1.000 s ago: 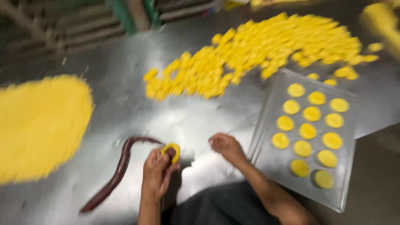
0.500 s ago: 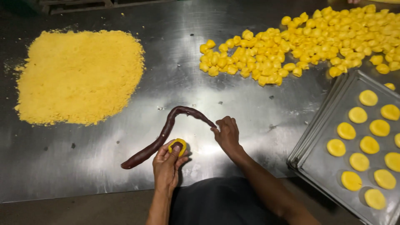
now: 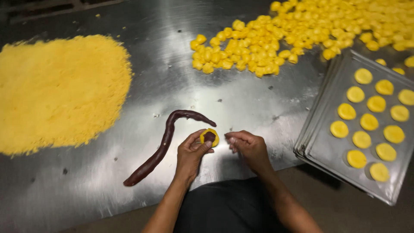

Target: Rolling and shaping filled dough pieces and placing them on a tray in a bakery production area.

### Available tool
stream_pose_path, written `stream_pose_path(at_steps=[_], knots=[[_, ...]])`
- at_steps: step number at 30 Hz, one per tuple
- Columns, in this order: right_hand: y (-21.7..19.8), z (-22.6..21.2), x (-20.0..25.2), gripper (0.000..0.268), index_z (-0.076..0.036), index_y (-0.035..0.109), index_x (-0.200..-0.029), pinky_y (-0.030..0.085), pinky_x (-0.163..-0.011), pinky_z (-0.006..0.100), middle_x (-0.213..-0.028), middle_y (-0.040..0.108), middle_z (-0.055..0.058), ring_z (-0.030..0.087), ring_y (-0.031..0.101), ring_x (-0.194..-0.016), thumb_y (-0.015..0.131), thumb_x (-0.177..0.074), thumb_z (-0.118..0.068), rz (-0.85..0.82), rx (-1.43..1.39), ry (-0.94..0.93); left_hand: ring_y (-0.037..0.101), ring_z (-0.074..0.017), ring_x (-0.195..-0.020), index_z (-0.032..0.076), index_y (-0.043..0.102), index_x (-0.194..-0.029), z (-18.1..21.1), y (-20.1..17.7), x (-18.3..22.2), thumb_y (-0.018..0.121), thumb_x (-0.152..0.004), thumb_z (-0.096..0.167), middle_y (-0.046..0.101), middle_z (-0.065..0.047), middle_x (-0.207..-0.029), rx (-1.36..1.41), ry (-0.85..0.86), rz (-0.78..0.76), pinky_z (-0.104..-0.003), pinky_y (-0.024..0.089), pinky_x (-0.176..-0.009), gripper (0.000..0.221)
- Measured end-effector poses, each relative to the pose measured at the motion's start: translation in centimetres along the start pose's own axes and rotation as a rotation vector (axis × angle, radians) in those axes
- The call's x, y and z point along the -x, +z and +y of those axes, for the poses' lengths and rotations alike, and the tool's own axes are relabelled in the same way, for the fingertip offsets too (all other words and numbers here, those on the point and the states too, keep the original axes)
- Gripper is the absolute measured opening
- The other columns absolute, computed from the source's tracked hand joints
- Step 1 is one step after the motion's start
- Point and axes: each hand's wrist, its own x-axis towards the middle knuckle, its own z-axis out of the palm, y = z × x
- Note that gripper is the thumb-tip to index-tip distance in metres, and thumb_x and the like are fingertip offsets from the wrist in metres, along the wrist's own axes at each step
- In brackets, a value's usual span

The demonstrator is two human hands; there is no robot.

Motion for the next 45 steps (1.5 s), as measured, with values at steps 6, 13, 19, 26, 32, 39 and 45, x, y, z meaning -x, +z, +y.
stream_pose_path(at_steps=[6, 13, 19, 26, 32, 39, 45], knots=[[-2.4, 6.8, 1.3, 0.018, 0.003, 0.072, -0.101, 0.054, -0.071, 0.025, -0.097, 0.065, 0.004, 0.011, 0.064, -0.083, 0.081, -0.088, -0.006, 0.149, 0.092, -0.265, 0.074, -0.022, -0.094, -0.006, 0.065, -0.133, -1.1, 3.6, -0.5, 0.073, -0.092, 0.003, 0.076, -0.018, -0.116, -0.18, -0.079, -0.293, -0.03, 0.062, -0.083, 0.042], [-6.0, 7.0, 1.2, 0.027, 0.001, 0.069, -0.113, 0.06, -0.072, 0.031, -0.1, 0.073, 0.011, 0.017, 0.072, -0.084, 0.076, -0.087, -0.007, -0.103, -0.385, 0.239, 0.077, -0.0171, -0.084, -0.008, 0.074, -0.11, -1.7, 6.3, -1.4, 0.074, -0.082, 0.001, 0.066, -0.004, -0.104, -0.312, -0.114, -0.41, -0.03, 0.066, -0.065, 0.03], [-3.7, 9.1, 1.8, 0.033, 0.001, 0.069, -0.121, 0.063, -0.073, 0.031, -0.105, 0.075, 0.013, 0.02, 0.074, -0.087, 0.072, -0.088, -0.005, 0.098, -0.426, 0.166, 0.062, -0.0217, -0.064, -0.013, 0.075, -0.09, -8.7, 4.6, -4.6, 0.083, -0.083, -0.004, 0.055, -0.016, -0.089, -0.476, -0.009, -0.092, -0.032, 0.052, -0.051, 0.014], [-5.2, 9.1, 2.0, 0.055, -0.006, 0.071, -0.127, 0.063, -0.08, 0.027, -0.111, 0.058, 0.007, 0.017, 0.07, -0.098, 0.078, -0.075, 0.01, 0.056, 0.134, -0.274, 0.073, -0.0172, -0.089, -0.007, 0.068, -0.116, -10.8, 1.4, -6.1, 0.087, -0.071, -0.002, 0.058, -0.016, -0.113, -0.571, 0.479, -0.518, -0.031, 0.063, -0.07, 0.048], [-4.7, 10.9, 2.1, 0.021, -0.008, 0.081, -0.104, 0.054, -0.068, 0.032, -0.091, 0.064, 0.007, 0.018, 0.067, -0.082, 0.078, -0.086, 0.002, 0.125, 0.387, -0.423, 0.06, -0.0181, -0.061, -0.027, 0.064, -0.108, -23.1, -5.8, -12.9, 0.076, -0.102, 0.012, 0.069, -0.026, -0.08, -0.321, -0.404, -0.547, -0.028, 0.047, -0.05, 0.041], [-3.1, 8.6, 3.1, 0.04, -0.002, 0.061, -0.111, 0.052, -0.081, 0.041, -0.103, 0.056, 0.017, 0.035, 0.061, -0.094, 0.068, -0.073, 0.008, 0.097, 0.568, -0.566, 0.08, -0.0187, -0.084, 0.004, 0.067, -0.136, -21.8, -4.5, -10.5, 0.067, -0.081, 0.005, 0.078, -0.016, -0.094, -1.124, 0.416, -0.357, -0.03, 0.065, -0.081, 0.055], [-2.8, 7.4, 3.2, 0.008, 0.0, 0.065, -0.093, 0.054, -0.072, 0.043, -0.096, 0.054, 0.017, 0.035, 0.065, -0.085, 0.069, -0.087, 0.001, 0.202, 0.552, -0.234, 0.073, -0.0185, -0.124, 0.008, 0.064, -0.143, -23.3, -4.2, -12.7, 0.06, -0.099, 0.01, 0.074, -0.017, -0.133, -0.773, 0.101, -0.674, -0.029, 0.048, -0.113, 0.044]])
